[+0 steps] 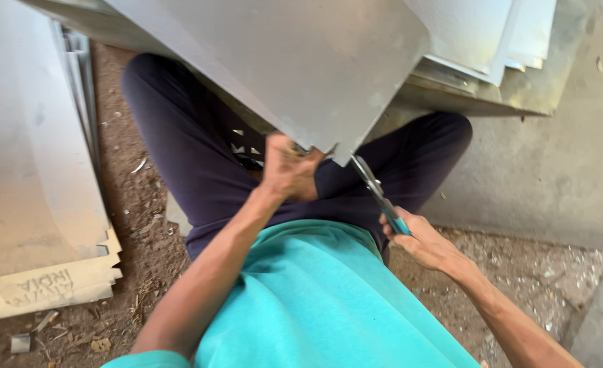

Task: The person sits on the ground and uses tin snips to cut rectangular metal sheets. They trim the edges of the sheets, remove small pieces, and stack the cut metal on a pile to their left.

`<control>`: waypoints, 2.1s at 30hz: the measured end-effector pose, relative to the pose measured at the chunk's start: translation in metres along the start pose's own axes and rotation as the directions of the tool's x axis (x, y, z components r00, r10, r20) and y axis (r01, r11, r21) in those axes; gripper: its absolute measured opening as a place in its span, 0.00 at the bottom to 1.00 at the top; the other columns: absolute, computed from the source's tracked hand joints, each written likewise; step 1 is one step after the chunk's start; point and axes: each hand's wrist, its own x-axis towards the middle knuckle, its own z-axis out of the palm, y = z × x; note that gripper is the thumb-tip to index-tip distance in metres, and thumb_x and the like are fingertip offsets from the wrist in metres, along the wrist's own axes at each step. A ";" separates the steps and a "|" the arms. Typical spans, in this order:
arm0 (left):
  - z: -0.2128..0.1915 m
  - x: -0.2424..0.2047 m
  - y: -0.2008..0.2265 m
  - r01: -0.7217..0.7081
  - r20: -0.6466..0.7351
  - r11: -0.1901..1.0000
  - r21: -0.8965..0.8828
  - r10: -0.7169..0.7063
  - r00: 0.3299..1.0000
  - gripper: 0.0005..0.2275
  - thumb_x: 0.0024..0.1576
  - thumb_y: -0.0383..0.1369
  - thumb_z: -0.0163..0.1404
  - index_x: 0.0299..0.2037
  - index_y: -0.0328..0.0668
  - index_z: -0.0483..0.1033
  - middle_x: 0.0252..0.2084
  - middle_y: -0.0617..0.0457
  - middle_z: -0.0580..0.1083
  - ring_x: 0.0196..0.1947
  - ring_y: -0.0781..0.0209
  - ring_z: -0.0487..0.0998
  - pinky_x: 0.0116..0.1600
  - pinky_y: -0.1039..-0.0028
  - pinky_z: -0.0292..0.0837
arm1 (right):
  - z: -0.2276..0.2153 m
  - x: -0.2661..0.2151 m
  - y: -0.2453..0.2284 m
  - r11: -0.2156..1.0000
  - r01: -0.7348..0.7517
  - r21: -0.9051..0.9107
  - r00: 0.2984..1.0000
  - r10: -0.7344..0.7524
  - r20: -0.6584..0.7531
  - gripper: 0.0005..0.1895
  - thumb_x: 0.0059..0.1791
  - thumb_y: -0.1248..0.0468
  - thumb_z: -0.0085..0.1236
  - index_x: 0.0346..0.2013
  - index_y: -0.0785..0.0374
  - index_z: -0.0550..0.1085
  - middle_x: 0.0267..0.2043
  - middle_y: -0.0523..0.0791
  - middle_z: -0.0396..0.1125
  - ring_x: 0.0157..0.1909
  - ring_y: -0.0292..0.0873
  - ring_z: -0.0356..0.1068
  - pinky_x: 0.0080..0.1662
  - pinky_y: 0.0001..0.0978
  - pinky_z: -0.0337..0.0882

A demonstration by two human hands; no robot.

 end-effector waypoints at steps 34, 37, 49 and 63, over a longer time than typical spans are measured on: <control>0.002 -0.026 0.062 0.400 0.093 0.735 -0.548 -0.422 0.902 0.14 0.52 0.24 0.61 0.48 0.31 0.75 0.29 0.48 0.79 0.27 0.64 0.80 0.35 0.74 0.79 | -0.046 0.023 -0.051 0.942 0.033 -0.335 0.997 -0.008 0.074 0.11 0.37 0.68 0.49 0.31 0.67 0.73 0.23 0.46 0.66 0.28 0.46 0.65 0.33 0.41 0.66; -0.011 -0.024 0.069 0.488 0.165 0.727 -0.484 -0.471 0.866 0.15 0.50 0.23 0.61 0.48 0.34 0.75 0.28 0.50 0.77 0.24 0.65 0.77 0.31 0.74 0.76 | -0.040 0.029 -0.031 0.925 0.045 -0.377 0.999 -0.046 0.006 0.06 0.38 0.68 0.48 0.25 0.68 0.72 0.18 0.48 0.61 0.23 0.48 0.61 0.30 0.45 0.62; -0.010 0.035 0.086 0.377 0.283 0.823 -0.425 -0.276 0.919 0.16 0.58 0.39 0.55 0.51 0.36 0.75 0.46 0.48 0.80 0.43 0.62 0.81 0.47 0.75 0.76 | 0.015 0.028 0.035 0.997 -0.064 -0.049 0.979 0.053 -0.199 0.04 0.40 0.69 0.55 0.28 0.64 0.77 0.21 0.45 0.69 0.24 0.40 0.67 0.32 0.38 0.69; -0.097 -0.021 0.048 0.081 -0.321 0.759 -0.646 -0.367 0.873 0.15 0.60 0.27 0.60 0.55 0.29 0.76 0.39 0.52 0.80 0.35 0.67 0.80 0.42 0.76 0.81 | 0.048 0.044 -0.081 0.993 0.117 0.019 0.991 -0.118 0.069 0.23 0.34 0.69 0.45 0.44 0.63 0.68 0.34 0.42 0.66 0.33 0.39 0.65 0.35 0.33 0.68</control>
